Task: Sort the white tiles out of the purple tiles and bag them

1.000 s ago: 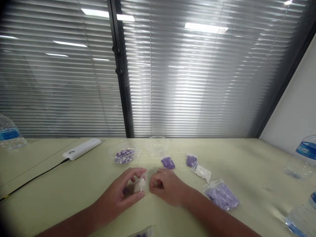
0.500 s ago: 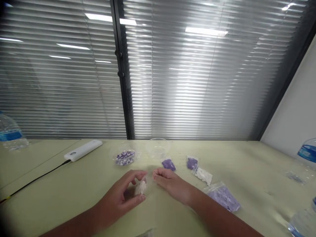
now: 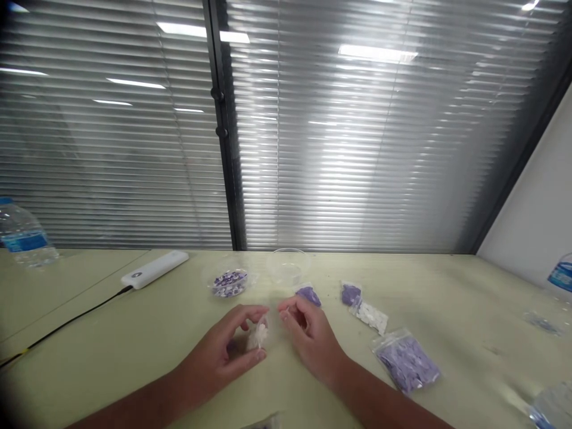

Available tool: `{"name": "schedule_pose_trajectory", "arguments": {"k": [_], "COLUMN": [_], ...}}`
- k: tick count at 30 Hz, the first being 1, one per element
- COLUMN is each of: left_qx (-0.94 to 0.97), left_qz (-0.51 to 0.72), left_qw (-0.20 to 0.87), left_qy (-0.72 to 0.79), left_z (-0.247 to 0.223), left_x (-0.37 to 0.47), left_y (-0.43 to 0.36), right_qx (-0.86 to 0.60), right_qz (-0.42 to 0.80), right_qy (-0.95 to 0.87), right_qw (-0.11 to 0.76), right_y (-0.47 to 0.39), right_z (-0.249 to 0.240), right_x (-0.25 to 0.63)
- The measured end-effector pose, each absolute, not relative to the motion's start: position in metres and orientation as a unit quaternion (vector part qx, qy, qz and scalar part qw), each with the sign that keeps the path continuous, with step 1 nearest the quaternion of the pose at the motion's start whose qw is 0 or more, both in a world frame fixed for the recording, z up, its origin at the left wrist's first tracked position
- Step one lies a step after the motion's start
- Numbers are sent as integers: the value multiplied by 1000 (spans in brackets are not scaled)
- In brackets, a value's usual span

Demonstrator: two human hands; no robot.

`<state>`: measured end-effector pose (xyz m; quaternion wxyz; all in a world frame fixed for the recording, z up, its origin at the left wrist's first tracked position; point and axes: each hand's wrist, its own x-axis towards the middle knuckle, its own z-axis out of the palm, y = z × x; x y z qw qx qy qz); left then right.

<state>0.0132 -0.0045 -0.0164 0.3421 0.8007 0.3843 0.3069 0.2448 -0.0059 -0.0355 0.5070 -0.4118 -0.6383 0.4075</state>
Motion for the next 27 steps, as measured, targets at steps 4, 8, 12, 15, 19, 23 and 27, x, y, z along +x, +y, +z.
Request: {"name": "schedule_pose_trajectory", "arguments": {"k": [4, 8, 12, 15, 19, 23, 27], "left_qx": [804, 821, 831, 824, 811, 778, 774], "left_qz": [318, 336, 339, 341, 341, 331, 317], "left_qw": [327, 270, 233, 253, 288, 351, 369], "left_qy": [383, 375, 374, 376, 379, 402, 404], "left_z": [-18, -20, -21, -22, -25, -24, -22], "left_x": [13, 12, 13, 14, 12, 11, 13], "left_y": [-3, 0, 2, 2, 3, 4, 7], "right_qx": [-391, -326, -316, -313, -321, -356, -367], "right_qz": [244, 175, 159, 157, 160, 181, 198], "right_qy": [-741, -811, -831, -838, -820, -778, -754], "right_qw": [488, 452, 429, 419, 446, 485, 507], "right_y": [-16, -21, -20, -18, -15, -13, -13], "right_z": [-36, -32, -33, -36, -38, -38, -37], "right_x": [246, 244, 243, 242, 241, 242, 243]}}
